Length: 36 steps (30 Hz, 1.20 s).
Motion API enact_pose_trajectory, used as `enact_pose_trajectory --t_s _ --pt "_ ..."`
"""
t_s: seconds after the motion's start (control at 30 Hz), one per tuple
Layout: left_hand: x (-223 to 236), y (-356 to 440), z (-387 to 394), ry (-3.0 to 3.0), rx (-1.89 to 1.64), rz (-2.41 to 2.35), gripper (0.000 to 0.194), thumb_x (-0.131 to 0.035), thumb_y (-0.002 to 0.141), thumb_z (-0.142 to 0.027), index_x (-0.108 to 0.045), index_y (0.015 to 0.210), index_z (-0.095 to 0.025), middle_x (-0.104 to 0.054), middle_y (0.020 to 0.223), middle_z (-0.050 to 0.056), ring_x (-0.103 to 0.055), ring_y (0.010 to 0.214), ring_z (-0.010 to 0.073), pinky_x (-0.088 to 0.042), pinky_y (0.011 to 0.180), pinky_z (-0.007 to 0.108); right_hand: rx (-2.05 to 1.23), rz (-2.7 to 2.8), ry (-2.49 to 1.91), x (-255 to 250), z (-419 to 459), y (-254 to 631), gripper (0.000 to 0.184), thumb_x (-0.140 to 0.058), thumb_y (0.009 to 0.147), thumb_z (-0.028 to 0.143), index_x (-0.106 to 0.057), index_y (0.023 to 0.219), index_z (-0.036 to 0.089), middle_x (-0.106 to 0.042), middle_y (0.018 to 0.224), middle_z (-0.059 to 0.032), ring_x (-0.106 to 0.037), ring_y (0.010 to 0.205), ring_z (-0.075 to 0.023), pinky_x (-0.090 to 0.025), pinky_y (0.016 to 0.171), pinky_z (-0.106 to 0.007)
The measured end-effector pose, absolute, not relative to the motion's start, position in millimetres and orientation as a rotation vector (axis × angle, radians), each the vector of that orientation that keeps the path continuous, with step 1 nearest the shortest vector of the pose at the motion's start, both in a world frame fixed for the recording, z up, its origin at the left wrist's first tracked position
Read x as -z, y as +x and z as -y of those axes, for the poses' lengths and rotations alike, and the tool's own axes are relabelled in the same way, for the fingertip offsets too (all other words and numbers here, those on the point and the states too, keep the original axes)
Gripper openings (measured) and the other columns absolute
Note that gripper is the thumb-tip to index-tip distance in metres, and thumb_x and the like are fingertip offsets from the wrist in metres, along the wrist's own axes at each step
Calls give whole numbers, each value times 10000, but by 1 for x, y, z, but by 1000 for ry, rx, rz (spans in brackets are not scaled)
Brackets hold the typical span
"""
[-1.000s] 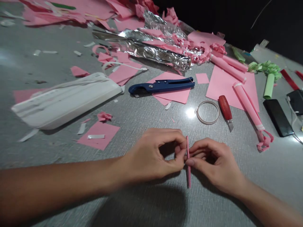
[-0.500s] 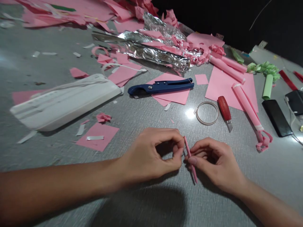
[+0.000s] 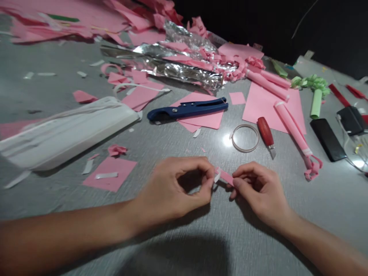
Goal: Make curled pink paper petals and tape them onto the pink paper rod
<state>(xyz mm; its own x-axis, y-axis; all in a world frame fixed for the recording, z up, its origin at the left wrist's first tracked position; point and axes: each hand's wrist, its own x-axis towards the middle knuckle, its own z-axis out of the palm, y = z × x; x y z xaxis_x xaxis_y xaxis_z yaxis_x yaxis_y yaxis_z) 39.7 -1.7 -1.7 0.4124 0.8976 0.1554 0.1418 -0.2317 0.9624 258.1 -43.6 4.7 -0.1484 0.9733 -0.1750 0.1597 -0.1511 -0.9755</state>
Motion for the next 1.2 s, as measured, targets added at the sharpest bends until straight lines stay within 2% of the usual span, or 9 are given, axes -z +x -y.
enact_pose_trajectory --t_s 0.3,0.47,0.6,0.73,0.83,0.93,1.03,1.13,1.2 --pt "0 37 0 1706 -924 -925 97 -601 827 -165 -626 735 -183 -590 620 -40 -528 536 84 -414 519 180 -1282 1285 -1376 0 43 256 230 -746 1009 409 -693 968 189 -739 720 -18 -750 631 -163 -620 594 -249" --pt "4 35 1 1641 -892 -885 80 -607 903 -209 -577 829 -201 -587 705 -24 -572 602 118 -475 570 222 -1353 1224 -1321 3 42 257 329 -754 1025 502 -668 1032 184 -733 741 -16 -724 590 -147 -600 557 -239" --pt "10 36 -1 1771 -947 -819 122 -549 868 -105 -521 804 -205 -604 801 -8 -581 693 127 -467 631 238 -1390 1176 -1245 7 41 260 346 -797 1015 499 -675 1090 184 -740 799 -20 -749 629 -152 -613 577 -243" --pt "15 35 -4 1886 -958 -730 235 -449 856 -17 -547 723 -185 -662 783 2 -617 764 133 -474 722 256 -1401 1169 -1182 12 41 262 392 -843 988 447 -713 1271 209 -796 949 -58 -802 799 -192 -663 708 -298" --pt "15 32 -5 1830 -903 -746 295 -427 888 -27 -561 677 -184 -625 653 -13 -585 646 124 -449 662 259 -1339 1208 -1231 13 40 263 259 -879 945 382 -810 1117 201 -816 980 -74 -794 881 -195 -654 794 -308" --pt "11 30 -5 1837 -846 -750 281 -441 902 -93 -574 673 -189 -616 611 -8 -554 588 132 -401 600 274 -1350 1216 -1241 11 39 263 186 -893 921 355 -835 974 186 -800 877 -58 -747 760 -162 -619 714 -279" --pt "5 31 -4 1864 -800 -737 341 -463 996 -218 -574 675 -191 -598 599 -6 -529 577 138 -386 600 294 -1429 1184 -1203 9 39 262 220 -890 931 374 -805 953 172 -765 763 -33 -695 638 -137 -587 649 -270" --pt "3 34 -4 1821 -751 -794 365 -516 1037 -289 -609 699 -188 -577 604 -17 -506 570 130 -369 580 284 -1452 1163 -1214 8 38 263 281 -908 915 411 -772 952 168 -785 798 -51 -724 667 -159 -600 665 -288" --pt "4 36 -4 1806 -776 -816 298 -550 1029 -274 -681 776 -185 -635 675 -7 -553 623 136 -399 604 276 -1451 1168 -1246 8 37 263 316 -923 898 433 -766 964 167 -797 837 -65 -744 709 -176 -610 680 -297"
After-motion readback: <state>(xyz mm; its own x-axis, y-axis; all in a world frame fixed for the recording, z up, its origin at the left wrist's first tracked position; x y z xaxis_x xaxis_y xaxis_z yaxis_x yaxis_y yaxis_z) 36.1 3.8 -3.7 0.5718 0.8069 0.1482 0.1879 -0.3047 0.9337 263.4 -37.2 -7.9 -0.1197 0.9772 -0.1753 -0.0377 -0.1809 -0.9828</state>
